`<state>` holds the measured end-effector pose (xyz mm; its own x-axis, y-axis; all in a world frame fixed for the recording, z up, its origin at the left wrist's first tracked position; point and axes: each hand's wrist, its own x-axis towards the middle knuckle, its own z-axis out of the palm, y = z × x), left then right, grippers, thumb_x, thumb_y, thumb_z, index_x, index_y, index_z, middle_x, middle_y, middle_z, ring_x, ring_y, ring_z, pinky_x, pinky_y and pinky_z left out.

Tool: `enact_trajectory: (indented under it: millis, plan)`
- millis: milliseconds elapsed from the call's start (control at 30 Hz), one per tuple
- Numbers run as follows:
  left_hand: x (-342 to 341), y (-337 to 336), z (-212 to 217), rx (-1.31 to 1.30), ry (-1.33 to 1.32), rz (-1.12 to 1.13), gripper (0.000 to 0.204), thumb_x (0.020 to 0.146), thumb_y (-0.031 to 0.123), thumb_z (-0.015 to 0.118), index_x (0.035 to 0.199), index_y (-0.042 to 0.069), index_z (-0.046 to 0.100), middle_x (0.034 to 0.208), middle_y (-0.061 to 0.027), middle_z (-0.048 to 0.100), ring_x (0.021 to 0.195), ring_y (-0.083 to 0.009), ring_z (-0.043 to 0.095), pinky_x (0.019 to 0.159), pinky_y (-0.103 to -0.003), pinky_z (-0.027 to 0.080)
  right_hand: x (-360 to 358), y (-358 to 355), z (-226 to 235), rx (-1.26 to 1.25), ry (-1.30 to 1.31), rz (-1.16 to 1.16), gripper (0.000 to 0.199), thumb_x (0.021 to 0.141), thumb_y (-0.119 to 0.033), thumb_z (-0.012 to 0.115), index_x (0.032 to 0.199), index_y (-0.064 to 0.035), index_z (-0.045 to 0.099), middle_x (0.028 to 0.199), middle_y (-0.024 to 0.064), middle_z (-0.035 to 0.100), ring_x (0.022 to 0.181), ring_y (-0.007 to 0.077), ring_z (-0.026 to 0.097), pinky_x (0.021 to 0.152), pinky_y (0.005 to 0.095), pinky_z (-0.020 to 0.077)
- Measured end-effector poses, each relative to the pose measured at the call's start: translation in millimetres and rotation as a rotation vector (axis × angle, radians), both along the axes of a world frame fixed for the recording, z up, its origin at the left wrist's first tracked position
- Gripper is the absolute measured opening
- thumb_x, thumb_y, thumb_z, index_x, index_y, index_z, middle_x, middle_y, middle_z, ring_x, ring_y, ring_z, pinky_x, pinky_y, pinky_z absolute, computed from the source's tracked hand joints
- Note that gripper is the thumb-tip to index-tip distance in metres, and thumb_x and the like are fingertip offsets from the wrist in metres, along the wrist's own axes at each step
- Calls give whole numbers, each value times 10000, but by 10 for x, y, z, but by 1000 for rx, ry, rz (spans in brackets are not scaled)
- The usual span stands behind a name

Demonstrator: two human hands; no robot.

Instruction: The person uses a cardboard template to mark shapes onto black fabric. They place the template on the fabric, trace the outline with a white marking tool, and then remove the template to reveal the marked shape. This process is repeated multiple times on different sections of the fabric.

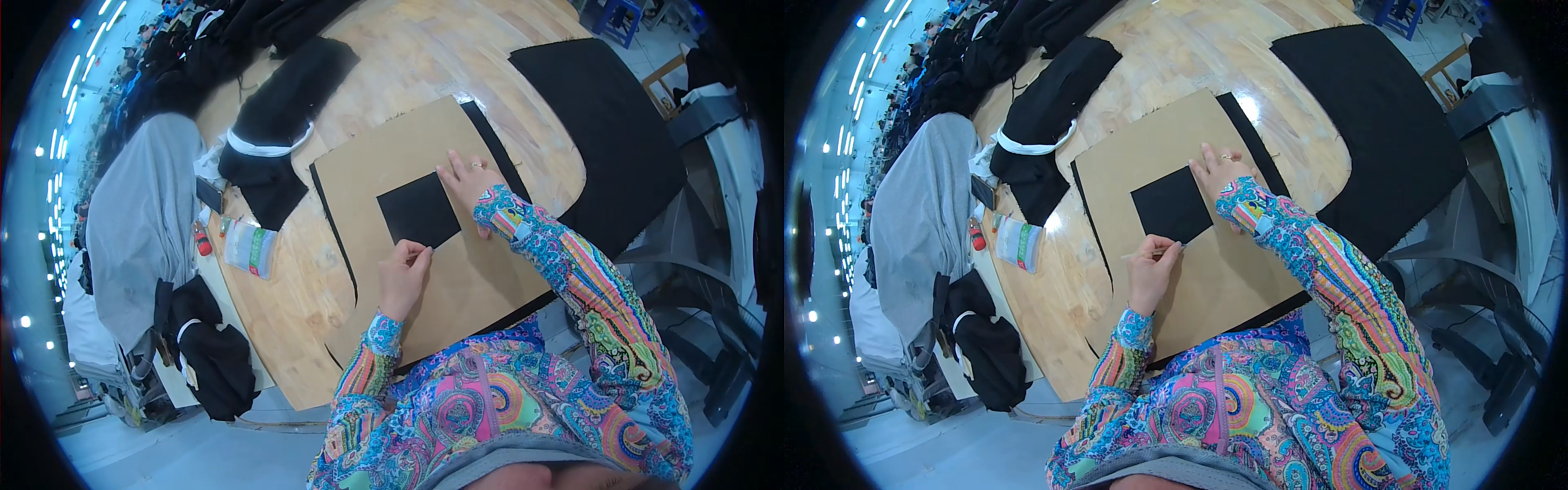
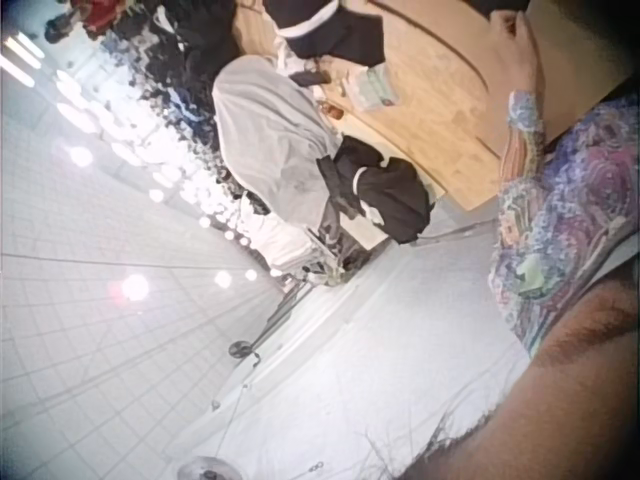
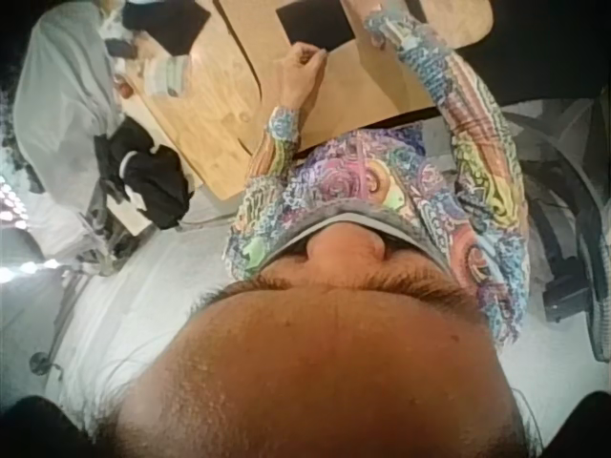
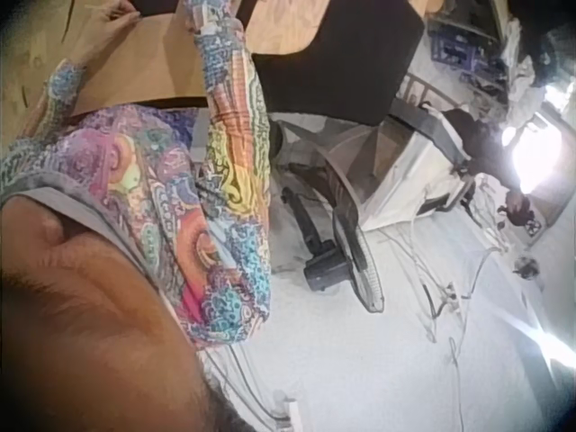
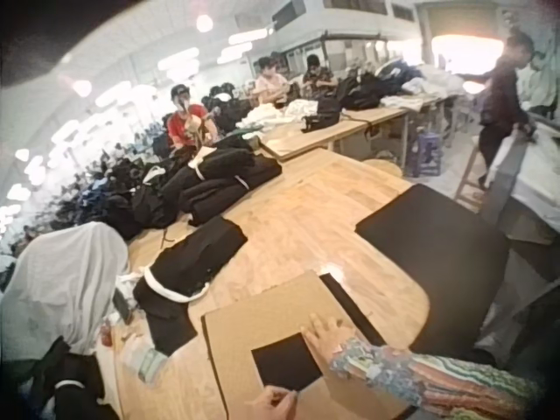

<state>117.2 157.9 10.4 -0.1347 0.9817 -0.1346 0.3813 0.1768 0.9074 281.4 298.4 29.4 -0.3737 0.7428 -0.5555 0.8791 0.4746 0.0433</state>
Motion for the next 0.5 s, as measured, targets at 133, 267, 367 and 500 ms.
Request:
enact_trajectory:
  millis: [133, 267, 367, 500]
  plan:
    - [-11, -9, 40, -15, 45, 6, 121, 829, 108, 667, 825, -1, 615, 732, -28, 648, 666, -73, 593, 601, -224, 476, -17, -12, 104, -42, 14, -1, 1378, 349, -138, 928, 1474, -250, 142, 1536, 114, 39, 1284, 407, 322, 847, 525, 519]
    - [-7, -4, 66, -9, 68, 1, 126, 825, 112, 670, 828, -2, 616, 723, -39, 650, 659, -74, 595, 596, -227, 475, -3, 4, -24, -5, 20, 3, 1396, 334, -141, 933, 1475, -251, 136, 1536, 113, 40, 1282, 405, 324, 841, 526, 521]
    - [-7, -5, 104, -6, 129, -23, 130, 835, 136, 651, 846, 12, 613, 740, -92, 659, 692, -157, 645, 617, -272, 495, -10, -5, 23, -23, 13, 1, 1402, 333, -136, 935, 1475, -256, 132, 1536, 112, 42, 1286, 396, 319, 841, 521, 521]
    - [-79, -16, 148, -18, 166, 22, 124, 831, 127, 651, 861, 12, 616, 764, -106, 669, 706, -184, 669, 625, -287, 506, -10, -36, 225, -36, -38, 71, 1447, 327, -266, 945, 1474, -133, 75, 1518, 178, 110, 1269, 397, 371, 980, 380, 438]
